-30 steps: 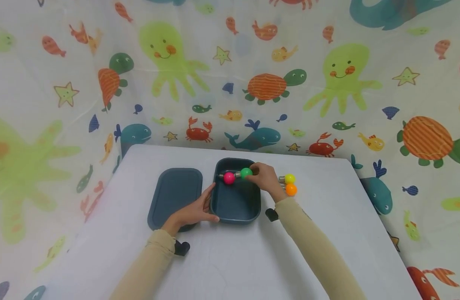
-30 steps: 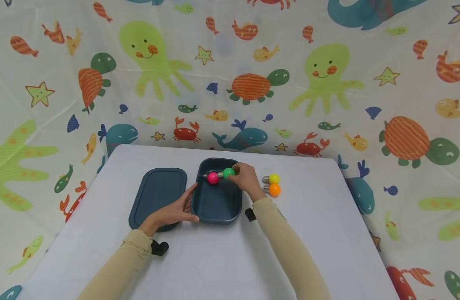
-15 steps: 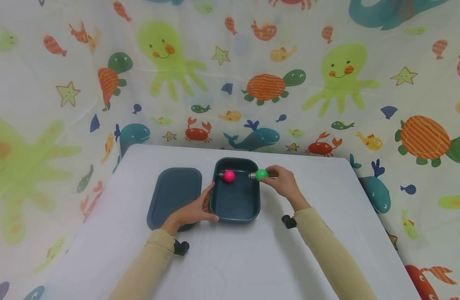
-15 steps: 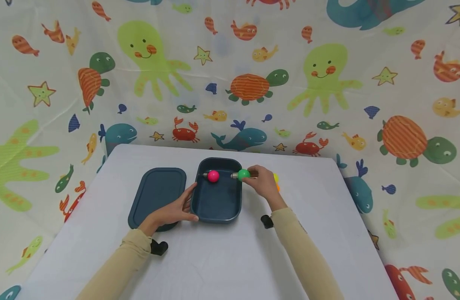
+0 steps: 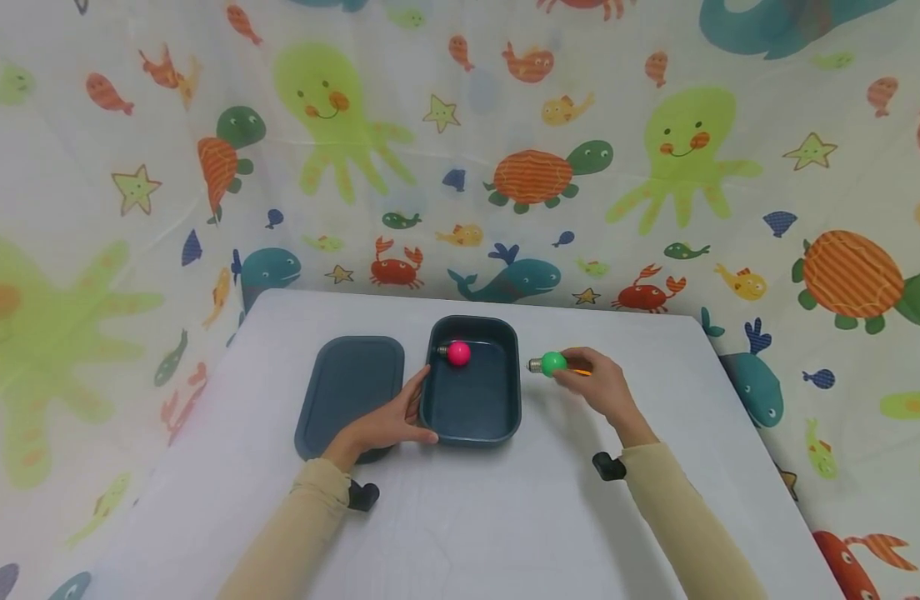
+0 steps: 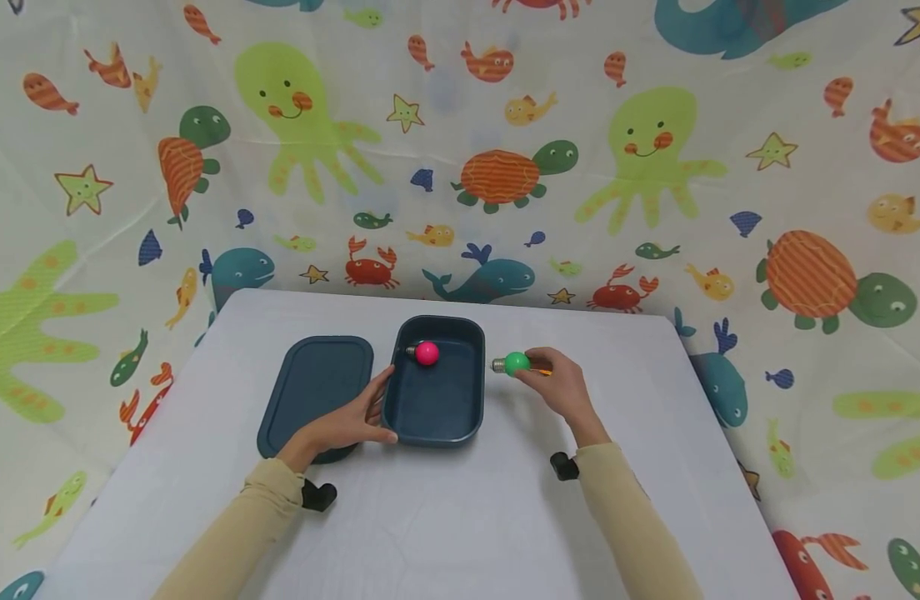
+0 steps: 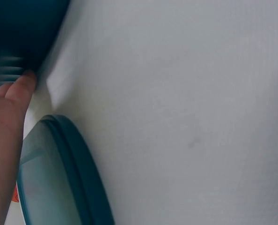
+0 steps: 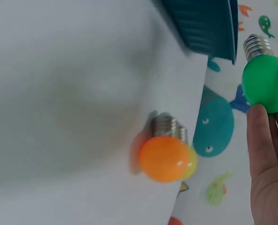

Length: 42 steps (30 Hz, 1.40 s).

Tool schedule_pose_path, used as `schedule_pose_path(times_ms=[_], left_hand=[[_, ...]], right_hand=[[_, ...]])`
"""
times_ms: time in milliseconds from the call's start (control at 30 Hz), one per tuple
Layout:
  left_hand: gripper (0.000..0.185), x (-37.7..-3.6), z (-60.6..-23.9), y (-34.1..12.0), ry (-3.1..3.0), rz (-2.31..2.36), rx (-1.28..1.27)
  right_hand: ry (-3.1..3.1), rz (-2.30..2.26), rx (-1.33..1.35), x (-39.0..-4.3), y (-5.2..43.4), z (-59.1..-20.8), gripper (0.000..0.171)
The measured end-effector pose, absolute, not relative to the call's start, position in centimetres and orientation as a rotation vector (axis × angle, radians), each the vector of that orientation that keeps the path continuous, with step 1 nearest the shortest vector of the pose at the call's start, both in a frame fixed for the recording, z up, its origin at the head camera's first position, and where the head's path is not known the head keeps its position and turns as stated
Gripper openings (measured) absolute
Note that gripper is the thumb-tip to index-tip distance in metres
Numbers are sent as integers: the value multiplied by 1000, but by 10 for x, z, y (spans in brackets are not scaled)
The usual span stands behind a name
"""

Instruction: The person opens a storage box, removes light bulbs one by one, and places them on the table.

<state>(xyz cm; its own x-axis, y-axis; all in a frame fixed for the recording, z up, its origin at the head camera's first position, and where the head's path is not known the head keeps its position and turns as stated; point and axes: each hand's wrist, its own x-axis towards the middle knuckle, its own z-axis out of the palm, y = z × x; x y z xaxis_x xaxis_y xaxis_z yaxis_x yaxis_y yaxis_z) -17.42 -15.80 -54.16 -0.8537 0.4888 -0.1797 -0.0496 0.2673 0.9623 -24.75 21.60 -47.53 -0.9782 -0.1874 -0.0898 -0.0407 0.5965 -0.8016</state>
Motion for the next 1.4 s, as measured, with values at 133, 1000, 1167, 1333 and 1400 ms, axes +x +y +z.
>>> schedule_pose_path(times_ms=[133,1000,1167,1333,1400], left_hand=[[118,-175,-541,-158,2097,1619,410],[117,-177,-542,-160,2110,1604,392],[116,-177,-543,-161,2098,1606,391],[116,-177,-543,-161,2099,1606,384],[116,-177,-543,-161,2102,1604,381]], right_hand=[[2634,-1339,-161,-242,233,-483,55],[2612,-1311,-16,-234,281,-537,60],[2618,-1288,12,-234,280,-543,62],[2623,-1265,38,-235,278,-546,64],[2623,-1265,48,-236,278,-546,64]])
